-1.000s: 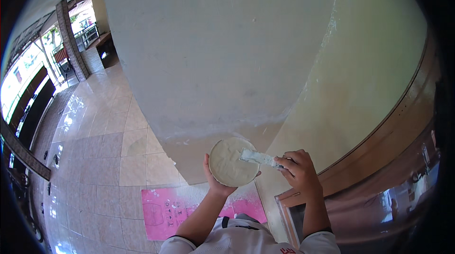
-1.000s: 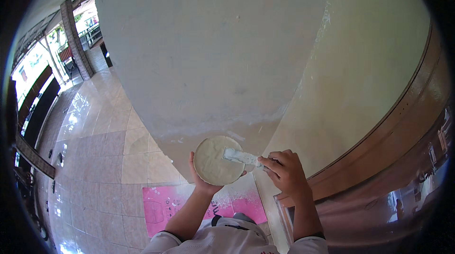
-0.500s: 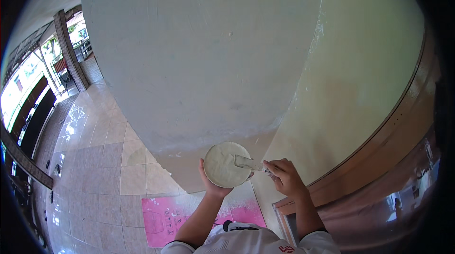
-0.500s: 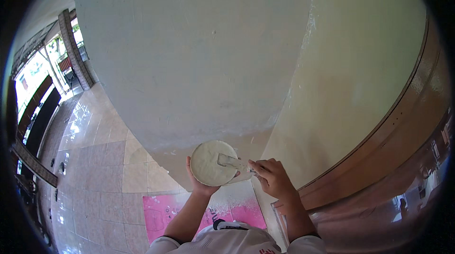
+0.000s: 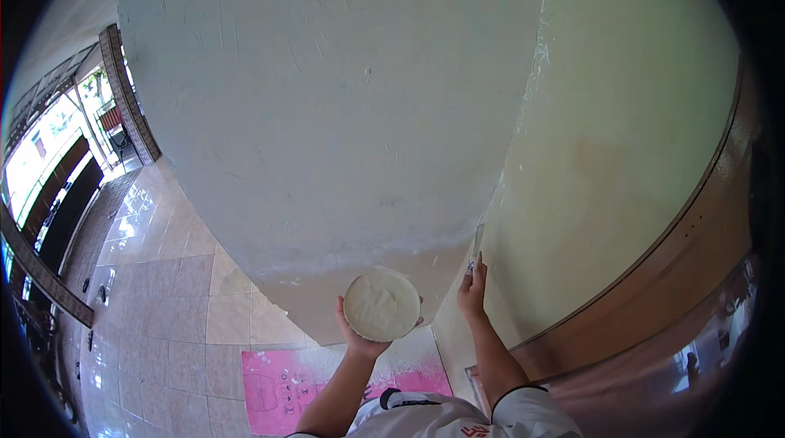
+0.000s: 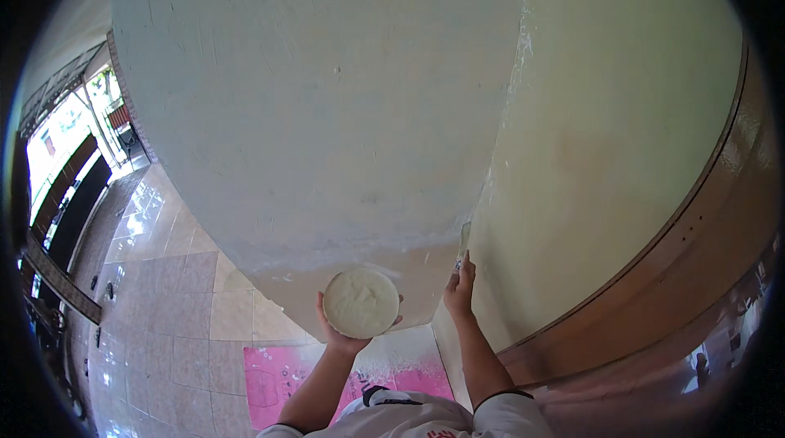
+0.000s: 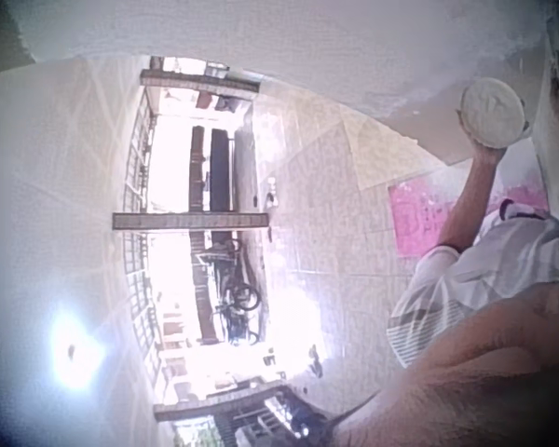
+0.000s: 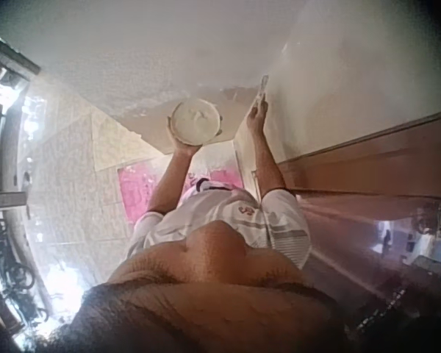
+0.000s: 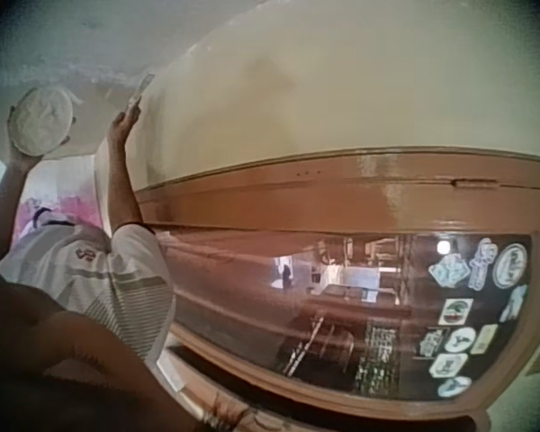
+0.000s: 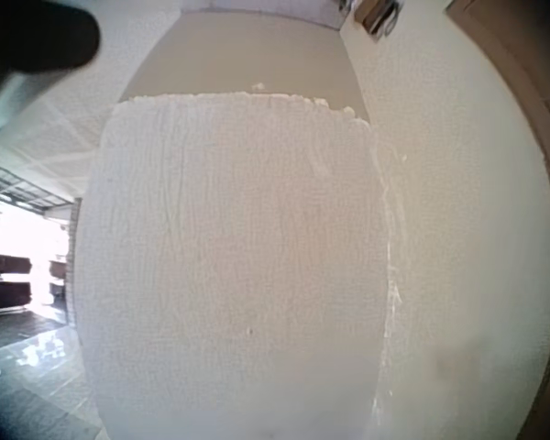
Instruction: The person applies wall putty to a damaged wall using a putty knife, scooping the putty from a bowl and spreading it onto the wall.
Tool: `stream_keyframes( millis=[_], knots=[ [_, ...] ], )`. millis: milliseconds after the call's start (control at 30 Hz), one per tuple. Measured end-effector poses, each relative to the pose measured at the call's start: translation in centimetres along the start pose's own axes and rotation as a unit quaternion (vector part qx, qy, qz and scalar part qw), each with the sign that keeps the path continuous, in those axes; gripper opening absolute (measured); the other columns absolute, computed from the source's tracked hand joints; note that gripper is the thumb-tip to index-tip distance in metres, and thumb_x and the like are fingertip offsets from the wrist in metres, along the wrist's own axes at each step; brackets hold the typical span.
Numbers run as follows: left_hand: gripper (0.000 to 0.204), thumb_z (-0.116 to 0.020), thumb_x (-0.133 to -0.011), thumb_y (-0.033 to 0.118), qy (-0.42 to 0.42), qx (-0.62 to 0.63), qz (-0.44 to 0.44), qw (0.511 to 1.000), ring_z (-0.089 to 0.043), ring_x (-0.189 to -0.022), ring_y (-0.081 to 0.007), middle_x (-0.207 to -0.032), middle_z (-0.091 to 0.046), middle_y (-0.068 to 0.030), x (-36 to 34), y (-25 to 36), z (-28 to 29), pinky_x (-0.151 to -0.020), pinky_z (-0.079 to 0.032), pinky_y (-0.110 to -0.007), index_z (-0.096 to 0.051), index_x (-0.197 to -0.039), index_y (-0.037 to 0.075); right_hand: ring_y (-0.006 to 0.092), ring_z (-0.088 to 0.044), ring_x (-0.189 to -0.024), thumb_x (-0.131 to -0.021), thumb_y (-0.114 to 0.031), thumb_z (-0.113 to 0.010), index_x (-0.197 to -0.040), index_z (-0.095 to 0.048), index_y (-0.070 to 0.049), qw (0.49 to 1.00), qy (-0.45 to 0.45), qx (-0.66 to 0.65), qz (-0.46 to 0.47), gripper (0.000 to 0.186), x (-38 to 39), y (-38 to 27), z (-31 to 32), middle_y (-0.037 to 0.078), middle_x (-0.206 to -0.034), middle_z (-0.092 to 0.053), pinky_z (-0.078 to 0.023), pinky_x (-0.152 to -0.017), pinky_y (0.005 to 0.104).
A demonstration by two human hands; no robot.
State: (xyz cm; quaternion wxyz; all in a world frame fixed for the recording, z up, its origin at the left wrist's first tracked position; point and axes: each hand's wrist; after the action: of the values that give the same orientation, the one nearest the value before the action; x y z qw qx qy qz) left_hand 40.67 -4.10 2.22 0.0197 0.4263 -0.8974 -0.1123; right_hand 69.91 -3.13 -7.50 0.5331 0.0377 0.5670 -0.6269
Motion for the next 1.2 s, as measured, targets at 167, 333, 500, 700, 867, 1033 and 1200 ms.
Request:
stream_keyframes(
  millis=[167, 333, 500, 700, 867, 1033, 1200],
  knots=[
    [0.105, -0.050, -0.082, 0.087, -0.003, -0.015, -0.030, 0.999, -0.038, -0.142, -0.0617, -0.161, -0.038, -0.0221, 1.4, -0.1, 0.3, -0.102, -0.038, -0.084, -0.035, -0.162, 0.021, 0.0355, -0.057, -0.109, -0.095, 0.010, -0.052, -0.161, -0.034, 0.001, 0.998, 0.051, 0.023, 0.021, 0.068, -2.1, 4.4, -3.0, 0.020, -0.122, -0.054, -0.049, -0.097, 0.0409],
    [0.103, -0.056, -0.081, 0.085, 0.032, 0.017, -0.066, 0.997, -0.039, -0.139, -0.0641, -0.159, -0.039, -0.0228, 2.8, -0.1, 1.6, -0.099, -0.041, -0.084, -0.038, -0.160, 0.020, 0.0364, -0.059, -0.109, -0.090, 0.011, -0.057, -0.160, -0.037, 0.001, 0.997, 0.019, 0.077, 0.023, 0.074, -4.1, 7.6, -4.8, 0.021, -0.116, -0.059, -0.049, -0.097, 0.0421],
    [0.101, -0.061, -0.080, 0.082, 0.033, 0.037, -0.087, 0.995, -0.037, -0.139, -0.0654, -0.158, -0.040, -0.0223, 3.1, -0.1, 2.6, -0.100, -0.040, -0.085, -0.041, -0.158, 0.022, 0.0350, -0.063, -0.101, -0.088, 0.009, -0.061, -0.157, -0.042, 0.002, 0.994, 0.002, 0.113, 0.000, 0.072, -1.3, 9.7, -5.6, 0.019, -0.109, -0.063, -0.052, -0.091, 0.0434],
    [0.099, -0.061, -0.079, 0.083, 0.049, 0.036, -0.091, 0.994, -0.036, -0.140, -0.0658, -0.158, -0.041, -0.0209, 3.5, -0.2, 2.8, -0.100, -0.039, -0.086, -0.042, -0.158, 0.025, 0.0353, -0.064, -0.096, -0.089, 0.006, -0.063, -0.155, -0.046, 0.001, 0.999, 0.023, 0.040, 0.009, 0.069, -3.0, 9.3, -5.4, 0.020, -0.107, -0.064, -0.054, -0.087, 0.0417],
    [0.099, -0.061, -0.079, 0.083, 0.053, 0.054, -0.082, 0.994, -0.037, -0.139, -0.0657, -0.158, -0.041, -0.0206, 3.1, -0.8, 3.5, -0.099, -0.039, -0.086, -0.042, -0.158, 0.026, 0.0349, -0.066, -0.093, -0.087, 0.008, -0.061, -0.152, -0.050, 0.003, 0.992, 0.034, 0.104, 0.060, 0.067, -2.8, 9.9, -6.0, 0.017, -0.101, -0.067, -0.055, -0.085, 0.0427],
    [0.099, -0.061, -0.078, 0.083, 0.054, 0.061, -0.085, 0.993, -0.038, -0.138, -0.0655, -0.157, -0.042, -0.0206, 3.5, -0.7, 4.0, -0.098, -0.040, -0.085, -0.043, -0.157, 0.025, 0.0350, -0.067, -0.096, -0.084, 0.009, -0.069, -0.151, -0.051, 0.003, 0.997, -0.042, 0.068, 0.010, 0.069, -0.2, 10.0, -5.1, 0.021, -0.106, -0.067, -0.056, -0.086, 0.0414],
    [0.099, -0.060, -0.078, 0.084, 0.064, 0.048, -0.096, 0.992, -0.038, -0.138, -0.0655, -0.157, -0.042, -0.0203, 4.4, -0.5, 4.1, -0.096, -0.042, -0.085, -0.044, -0.156, 0.025, 0.0376, -0.067, -0.098, -0.085, 0.008, -0.069, -0.150, -0.053, 0.001, 0.997, 0.000, 0.081, 0.022, 0.067, -3.8, 6.8, -5.8, 0.021, -0.109, -0.068, -0.056, -0.085, 0.0432]
  ],
)
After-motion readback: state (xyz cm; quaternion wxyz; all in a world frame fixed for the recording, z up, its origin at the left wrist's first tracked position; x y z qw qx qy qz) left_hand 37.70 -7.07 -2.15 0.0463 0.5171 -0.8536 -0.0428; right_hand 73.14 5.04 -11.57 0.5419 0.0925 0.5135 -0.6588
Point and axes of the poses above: each hand's wrist, its own x-axis away from the middle knuckle, its own z-axis out of the back of the hand, y = z × x
